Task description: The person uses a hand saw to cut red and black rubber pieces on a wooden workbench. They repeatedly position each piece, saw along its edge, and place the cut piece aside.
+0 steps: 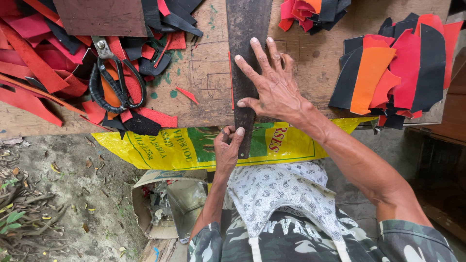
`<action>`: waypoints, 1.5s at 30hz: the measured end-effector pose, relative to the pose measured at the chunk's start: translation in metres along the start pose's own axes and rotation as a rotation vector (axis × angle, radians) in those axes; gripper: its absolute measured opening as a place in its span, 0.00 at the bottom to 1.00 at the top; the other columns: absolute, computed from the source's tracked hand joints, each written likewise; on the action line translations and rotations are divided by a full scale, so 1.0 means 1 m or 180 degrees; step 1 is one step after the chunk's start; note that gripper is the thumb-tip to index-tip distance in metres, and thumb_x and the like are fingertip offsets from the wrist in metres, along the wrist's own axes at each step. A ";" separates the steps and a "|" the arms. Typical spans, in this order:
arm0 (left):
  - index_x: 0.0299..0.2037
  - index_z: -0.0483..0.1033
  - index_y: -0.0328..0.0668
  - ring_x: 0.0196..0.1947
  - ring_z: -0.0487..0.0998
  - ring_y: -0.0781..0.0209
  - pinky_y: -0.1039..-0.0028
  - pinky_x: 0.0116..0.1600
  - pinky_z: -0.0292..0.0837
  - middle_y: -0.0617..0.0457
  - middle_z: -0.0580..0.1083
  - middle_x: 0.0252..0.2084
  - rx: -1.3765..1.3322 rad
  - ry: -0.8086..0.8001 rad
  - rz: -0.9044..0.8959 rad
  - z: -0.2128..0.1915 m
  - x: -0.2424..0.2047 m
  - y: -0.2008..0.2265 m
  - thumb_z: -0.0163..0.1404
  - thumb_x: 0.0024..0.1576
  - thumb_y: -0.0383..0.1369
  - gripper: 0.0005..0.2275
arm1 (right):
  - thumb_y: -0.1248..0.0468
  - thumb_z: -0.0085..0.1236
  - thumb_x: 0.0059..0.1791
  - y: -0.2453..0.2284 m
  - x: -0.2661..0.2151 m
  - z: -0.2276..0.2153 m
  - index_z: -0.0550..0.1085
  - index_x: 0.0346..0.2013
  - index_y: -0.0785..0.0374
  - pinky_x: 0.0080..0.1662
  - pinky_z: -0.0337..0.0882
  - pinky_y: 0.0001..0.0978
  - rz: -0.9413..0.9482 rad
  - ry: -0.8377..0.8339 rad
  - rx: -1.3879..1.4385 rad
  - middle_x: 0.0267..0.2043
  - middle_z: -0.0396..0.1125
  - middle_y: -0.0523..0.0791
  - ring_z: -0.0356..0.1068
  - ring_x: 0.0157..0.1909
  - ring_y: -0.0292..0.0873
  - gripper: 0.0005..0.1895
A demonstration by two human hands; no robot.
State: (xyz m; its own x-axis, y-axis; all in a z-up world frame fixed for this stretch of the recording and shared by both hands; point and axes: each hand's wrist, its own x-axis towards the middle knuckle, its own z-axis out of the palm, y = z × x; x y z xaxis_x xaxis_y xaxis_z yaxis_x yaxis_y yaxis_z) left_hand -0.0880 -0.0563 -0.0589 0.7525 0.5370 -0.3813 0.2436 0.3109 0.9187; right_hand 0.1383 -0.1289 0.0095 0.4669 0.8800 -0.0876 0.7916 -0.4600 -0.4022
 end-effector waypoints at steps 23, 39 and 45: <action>0.53 0.77 0.36 0.36 0.76 0.70 0.78 0.42 0.73 0.55 0.77 0.38 0.1047 0.0122 0.0252 -0.025 -0.013 0.067 0.43 0.68 0.41 0.17 | 0.38 0.66 0.41 -0.007 0.001 -0.003 0.57 0.75 0.53 0.64 0.44 0.70 0.0119 -0.0134 -0.0091 0.78 0.35 0.59 0.33 0.76 0.71 0.53; 0.43 0.72 0.31 0.35 0.77 0.46 0.61 0.38 0.74 0.42 0.72 0.41 0.3012 -0.0070 0.2015 -0.015 0.031 0.111 0.54 0.60 0.21 0.05 | 0.40 0.65 0.42 -0.011 0.000 -0.007 0.57 0.74 0.59 0.55 0.54 0.58 0.0057 -0.0039 -0.0157 0.77 0.38 0.60 0.54 0.59 0.62 0.52; 0.36 0.69 0.33 0.34 0.77 0.46 0.62 0.38 0.73 0.44 0.73 0.41 0.2815 -0.0473 0.2387 -0.009 0.043 0.117 0.56 0.55 0.22 0.06 | 0.39 0.65 0.41 -0.010 0.001 -0.008 0.58 0.73 0.59 0.56 0.54 0.59 -0.0035 0.0125 -0.0220 0.76 0.40 0.61 0.54 0.60 0.65 0.52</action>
State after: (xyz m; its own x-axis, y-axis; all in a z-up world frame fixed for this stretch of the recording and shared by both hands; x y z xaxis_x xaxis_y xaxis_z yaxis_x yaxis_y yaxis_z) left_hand -0.0328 0.0099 0.0314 0.9385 0.2390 0.2491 0.0049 -0.7308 0.6826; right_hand 0.1338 -0.1247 0.0202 0.4721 0.8803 -0.0471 0.8215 -0.4586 -0.3389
